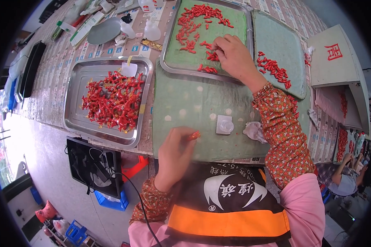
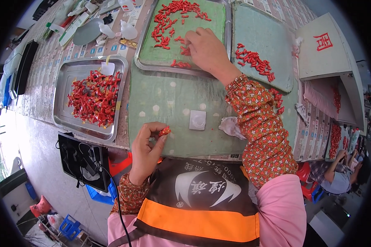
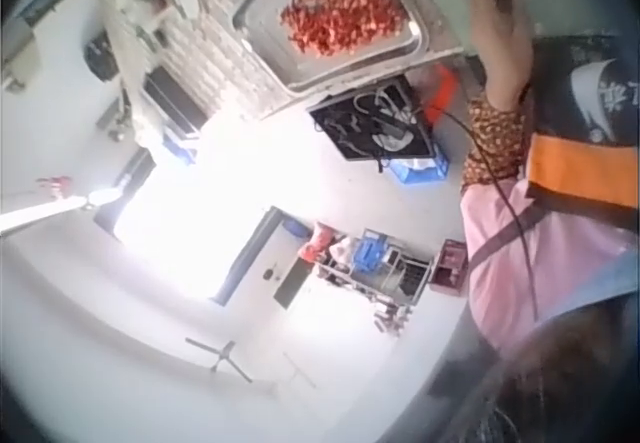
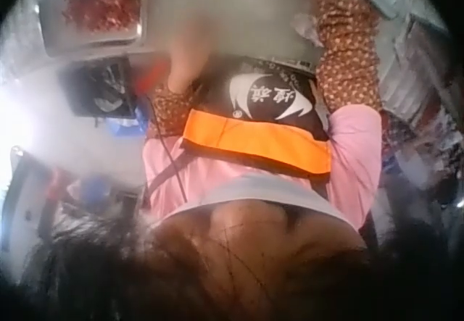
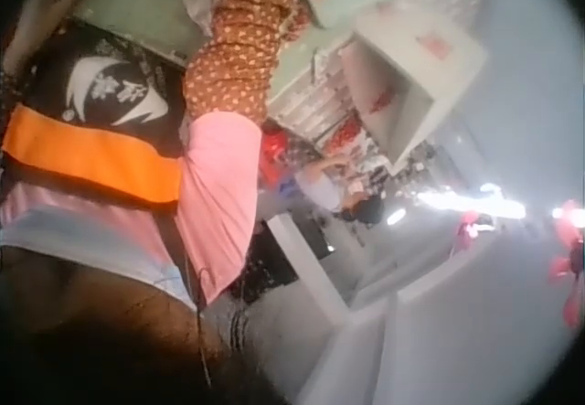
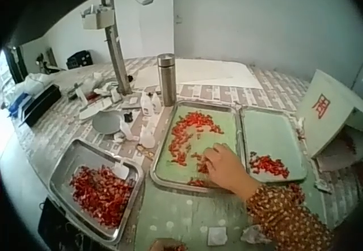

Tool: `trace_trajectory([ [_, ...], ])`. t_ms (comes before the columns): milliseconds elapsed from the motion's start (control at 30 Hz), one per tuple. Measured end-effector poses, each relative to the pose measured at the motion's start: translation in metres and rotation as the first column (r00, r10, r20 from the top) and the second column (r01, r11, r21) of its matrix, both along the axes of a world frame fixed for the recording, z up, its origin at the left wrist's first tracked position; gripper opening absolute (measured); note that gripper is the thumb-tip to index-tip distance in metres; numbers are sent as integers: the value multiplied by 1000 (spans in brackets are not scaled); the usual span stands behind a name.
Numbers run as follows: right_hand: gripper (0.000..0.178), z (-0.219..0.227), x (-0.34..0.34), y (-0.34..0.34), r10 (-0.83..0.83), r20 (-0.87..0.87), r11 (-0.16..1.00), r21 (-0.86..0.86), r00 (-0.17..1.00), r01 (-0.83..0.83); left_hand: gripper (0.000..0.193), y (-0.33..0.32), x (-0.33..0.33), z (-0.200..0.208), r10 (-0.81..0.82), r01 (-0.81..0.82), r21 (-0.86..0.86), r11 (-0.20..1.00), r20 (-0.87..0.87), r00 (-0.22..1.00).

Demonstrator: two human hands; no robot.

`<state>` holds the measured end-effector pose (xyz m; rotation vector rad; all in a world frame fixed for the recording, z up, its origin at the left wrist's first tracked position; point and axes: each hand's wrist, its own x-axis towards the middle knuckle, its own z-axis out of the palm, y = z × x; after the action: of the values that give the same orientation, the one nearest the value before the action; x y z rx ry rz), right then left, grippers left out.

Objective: The person assembles small plastic figures by attaching pieces together with glue by hand, trims small components with a knife, pours liquid from a squeeze bottle into a small container, and glues additional pieces onto the figures.

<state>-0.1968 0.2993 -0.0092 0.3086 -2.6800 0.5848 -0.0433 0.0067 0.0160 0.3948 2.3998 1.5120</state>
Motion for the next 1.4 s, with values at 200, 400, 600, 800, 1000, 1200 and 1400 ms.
trace_trajectory([
  [200,7,2,-10,-1,-15,24,1000,-19,1000,16,24,-2,2,-7,72,-78,92,993,67,995],
  [400,9,-4,-10,-15,-40,119,999,-13,992,42,26,-1,3,-17,111,-117,137,984,50,993],
  [600,11,-8,-10,-16,-48,124,998,-40,991,53,26,-1,4,-19,117,-121,143,982,37,992],
  [800,11,-8,-7,-12,2,106,997,-78,994,7,25,-2,5,-22,118,-120,161,980,20,993],
  [1000,12,8,5,-13,56,70,992,-116,996,-48,23,-3,3,-24,118,-109,167,980,-43,992],
  [1200,11,13,12,-13,80,44,993,-94,996,-76,22,-2,3,-26,127,-118,145,982,-51,991],
  [1400,13,9,16,-3,55,79,998,-18,995,-54,23,0,3,-23,140,-128,154,980,-69,988],
])
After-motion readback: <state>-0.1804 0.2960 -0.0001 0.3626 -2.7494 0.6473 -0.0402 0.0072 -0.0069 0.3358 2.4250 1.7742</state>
